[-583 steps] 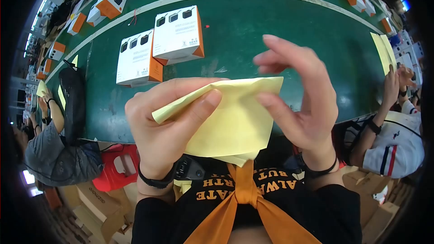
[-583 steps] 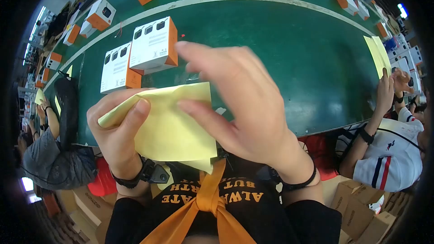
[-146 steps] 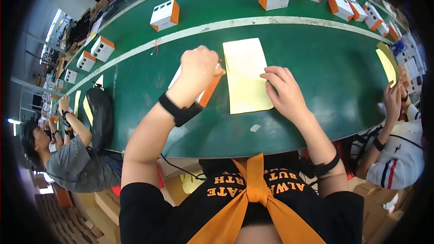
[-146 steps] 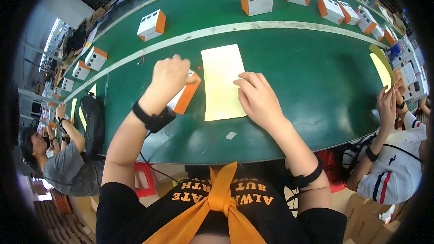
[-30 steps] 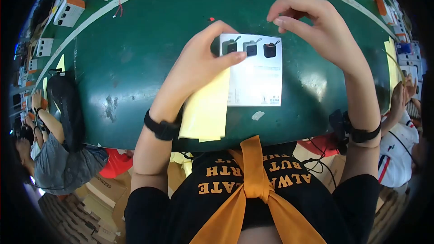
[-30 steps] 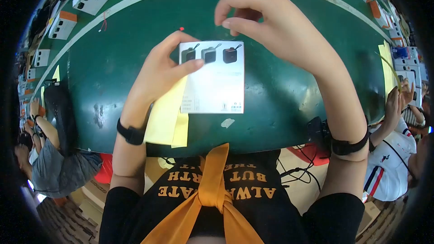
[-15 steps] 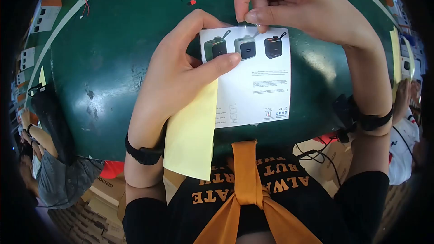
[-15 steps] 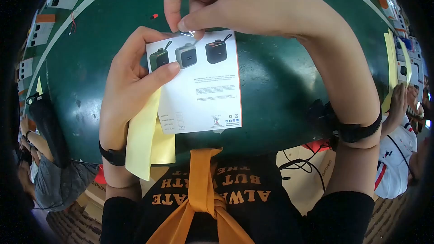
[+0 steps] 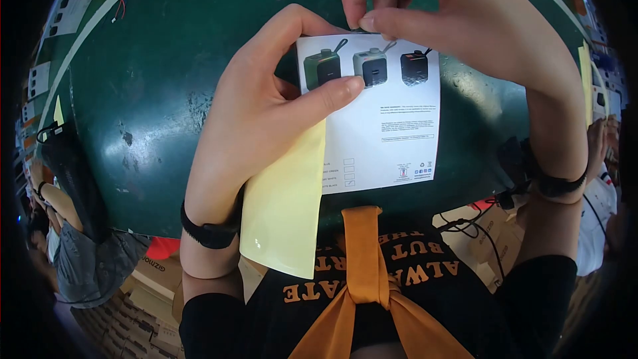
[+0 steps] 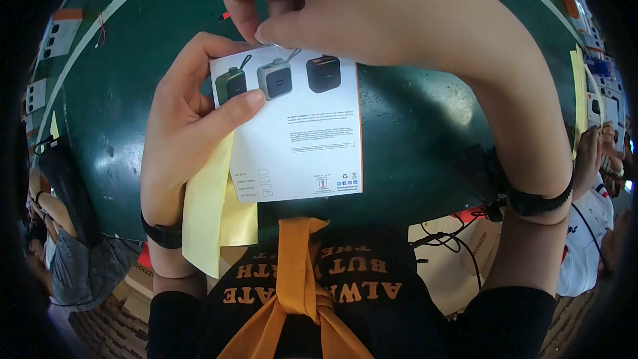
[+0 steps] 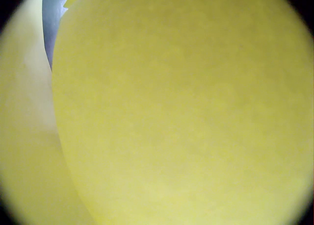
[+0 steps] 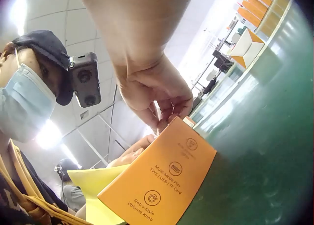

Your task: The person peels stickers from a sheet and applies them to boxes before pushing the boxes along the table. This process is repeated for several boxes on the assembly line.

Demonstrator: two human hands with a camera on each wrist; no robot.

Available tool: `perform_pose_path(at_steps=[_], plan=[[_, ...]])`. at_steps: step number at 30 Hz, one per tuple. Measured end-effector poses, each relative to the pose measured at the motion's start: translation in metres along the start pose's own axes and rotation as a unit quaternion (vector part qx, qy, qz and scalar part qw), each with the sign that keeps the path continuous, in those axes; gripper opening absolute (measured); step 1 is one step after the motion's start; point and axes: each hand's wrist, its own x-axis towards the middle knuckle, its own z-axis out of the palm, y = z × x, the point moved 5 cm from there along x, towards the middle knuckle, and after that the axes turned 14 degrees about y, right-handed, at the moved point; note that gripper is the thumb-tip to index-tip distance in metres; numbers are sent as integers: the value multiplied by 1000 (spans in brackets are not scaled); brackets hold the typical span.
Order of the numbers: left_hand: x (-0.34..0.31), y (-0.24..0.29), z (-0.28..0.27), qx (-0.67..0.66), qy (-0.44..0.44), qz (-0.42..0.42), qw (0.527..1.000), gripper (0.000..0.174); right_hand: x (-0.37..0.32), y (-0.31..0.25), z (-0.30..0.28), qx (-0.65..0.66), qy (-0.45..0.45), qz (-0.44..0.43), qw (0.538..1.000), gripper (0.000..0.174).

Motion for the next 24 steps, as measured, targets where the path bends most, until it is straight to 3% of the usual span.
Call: perform_pose_path(at_steps=[5, 7, 8, 10, 14, 16, 20, 21, 22, 23, 24], plan=[[1, 4, 3, 18, 14, 19, 1000, 27, 1, 4, -3, -65, -5, -4, 998, 2], [4, 4, 2, 58, 42, 30, 997, 21, 4, 4, -8, 70, -59, 77, 993, 3], [4, 4, 4, 59, 42, 30, 997, 21, 1, 4, -4, 71, -59, 77, 993, 3], [5, 8, 5, 79, 59, 48, 994, 18, -6, 2, 0, -77, 19, 4, 997, 4], [11, 7, 5, 155, 64, 108, 980, 19, -7, 2, 2, -96, 20, -17, 995, 5], [11, 8, 4, 167, 70, 123, 976, 21, -8, -3, 1, -151, 41, -71, 985, 6], [11, 8, 5, 157, 75, 117, 978, 21, -10, -1, 2, -209, 22, -25, 977, 6], [11, 8, 5, 162, 76, 118, 977, 21, -11, -5, 7, -359, -26, -101, 927, 5], [11, 8, 5, 167, 77, 119, 976, 20, -13, -6, 12, -497, -74, -173, 847, 5], [11, 9, 5, 167, 77, 120, 976, 20, -12, 0, 13, -498, -74, -173, 847, 5], [11, 10, 5, 173, 78, 118, 975, 19, -8, 0, 2, -406, 94, -200, 887, 4]])
